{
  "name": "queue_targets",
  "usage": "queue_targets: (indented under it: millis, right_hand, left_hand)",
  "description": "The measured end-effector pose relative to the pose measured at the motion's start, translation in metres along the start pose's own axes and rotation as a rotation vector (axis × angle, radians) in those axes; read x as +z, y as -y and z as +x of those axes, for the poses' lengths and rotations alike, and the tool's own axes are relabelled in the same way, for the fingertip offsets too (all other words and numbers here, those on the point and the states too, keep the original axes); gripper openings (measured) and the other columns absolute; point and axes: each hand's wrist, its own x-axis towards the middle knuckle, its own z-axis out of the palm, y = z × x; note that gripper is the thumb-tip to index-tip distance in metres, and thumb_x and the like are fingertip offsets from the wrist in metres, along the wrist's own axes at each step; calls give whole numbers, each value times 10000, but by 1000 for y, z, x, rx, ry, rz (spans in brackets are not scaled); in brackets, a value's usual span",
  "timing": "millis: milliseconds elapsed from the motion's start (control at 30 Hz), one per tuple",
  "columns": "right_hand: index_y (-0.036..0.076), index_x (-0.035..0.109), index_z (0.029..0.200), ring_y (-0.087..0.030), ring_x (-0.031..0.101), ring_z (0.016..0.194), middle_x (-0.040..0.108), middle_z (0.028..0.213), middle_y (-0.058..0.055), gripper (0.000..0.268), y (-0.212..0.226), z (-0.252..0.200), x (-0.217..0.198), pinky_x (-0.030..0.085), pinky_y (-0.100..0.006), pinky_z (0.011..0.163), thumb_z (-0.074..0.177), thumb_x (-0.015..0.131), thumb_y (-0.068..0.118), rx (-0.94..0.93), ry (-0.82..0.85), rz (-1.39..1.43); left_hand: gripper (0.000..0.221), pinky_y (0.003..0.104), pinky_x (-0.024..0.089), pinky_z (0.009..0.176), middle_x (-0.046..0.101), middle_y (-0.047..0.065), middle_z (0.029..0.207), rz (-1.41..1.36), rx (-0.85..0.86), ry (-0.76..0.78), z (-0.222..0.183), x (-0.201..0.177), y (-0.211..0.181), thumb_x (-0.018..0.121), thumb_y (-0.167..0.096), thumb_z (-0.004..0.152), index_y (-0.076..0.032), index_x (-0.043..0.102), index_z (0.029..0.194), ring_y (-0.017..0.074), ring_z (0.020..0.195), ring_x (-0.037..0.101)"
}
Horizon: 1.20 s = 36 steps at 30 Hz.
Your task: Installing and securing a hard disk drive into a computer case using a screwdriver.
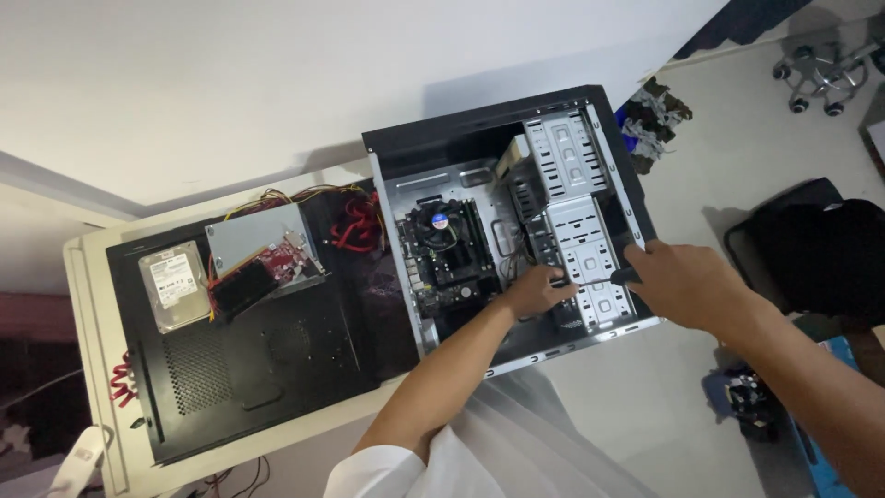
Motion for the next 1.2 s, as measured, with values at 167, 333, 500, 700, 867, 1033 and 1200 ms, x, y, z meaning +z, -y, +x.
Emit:
queue_targets:
  millis: [167, 333, 500, 700, 867, 1033, 1200]
  right_hand:
    - [164, 479, 1213, -187, 780, 911, 690, 1157, -29, 423, 9, -8, -20, 667, -322, 668, 946, 656, 439, 13, 61, 80]
    - [195, 517, 1211, -105, 772, 842, 725, 1094, 37, 395, 27, -17, -46, 628, -233, 669, 940, 686, 429, 69, 155, -56]
    - [200, 534, 1221, -78, 764, 825, 727, 1023, 49, 458, 20, -19, -30, 634, -188, 653, 918, 724, 486, 30, 207, -100]
    - [139, 513, 1165, -234, 811, 771, 753, 1034, -46, 191, 12, -13, 7, 646, -352, 604, 1016, 484, 255, 75, 27, 90]
    - [165, 570, 1126, -240, 759, 869, 733, 1050, -31, 268, 12, -16, -7, 633, -387, 701, 1007, 522, 400, 143, 53, 138]
    - [147, 597, 1194, -301, 739, 959, 733, 1088, -74, 358, 13, -19, -13, 623, -438, 762, 1023, 491, 443, 155, 103, 132]
    - [116, 618, 1174, -284, 768, 872, 752, 1042, -88, 491, 16, -18, -8, 650, -409, 699, 1030, 428, 546, 130, 97, 91]
  left_hand:
    - [587, 416, 492, 898, 719, 194, 1239, 16, 126, -21, -2, 0, -1, 605, -438, 922, 51, 689, 1234, 314, 1103, 684]
    - [361, 376, 491, 765, 762, 95, 1017, 16, 138, -21, 11, 2, 7, 639, -367, 954, -42, 754, 1057, 236, 904, 703]
    - [367, 369, 327, 574, 479, -8, 537, 21, 226, -1, 4, -2, 3, 631, -393, 959, -100, 622, 739, 148, 517, 482]
    - [447, 373, 285, 616, 424, 17, 586, 49, 174, 20, 6, -7, 7, 602, -372, 974, -120, 448, 639, 148, 580, 441]
    - [722, 357, 427, 1043, 624, 127, 1451, 143, -11, 62, 1, -10, -5, 626, -515, 795, -57, 646, 1352, 295, 1340, 574]
    - [853, 378, 405, 1102, 480, 138, 1553, 114, -11, 134, 9, -8, 13, 716, -368, 756, -65, 445, 1506, 304, 1390, 501]
    - [677, 443, 428, 1114, 508, 214, 1524, 370, 209, 71, 36, 2, 52, 636, -292, 922, 9, 452, 1500, 376, 1383, 509]
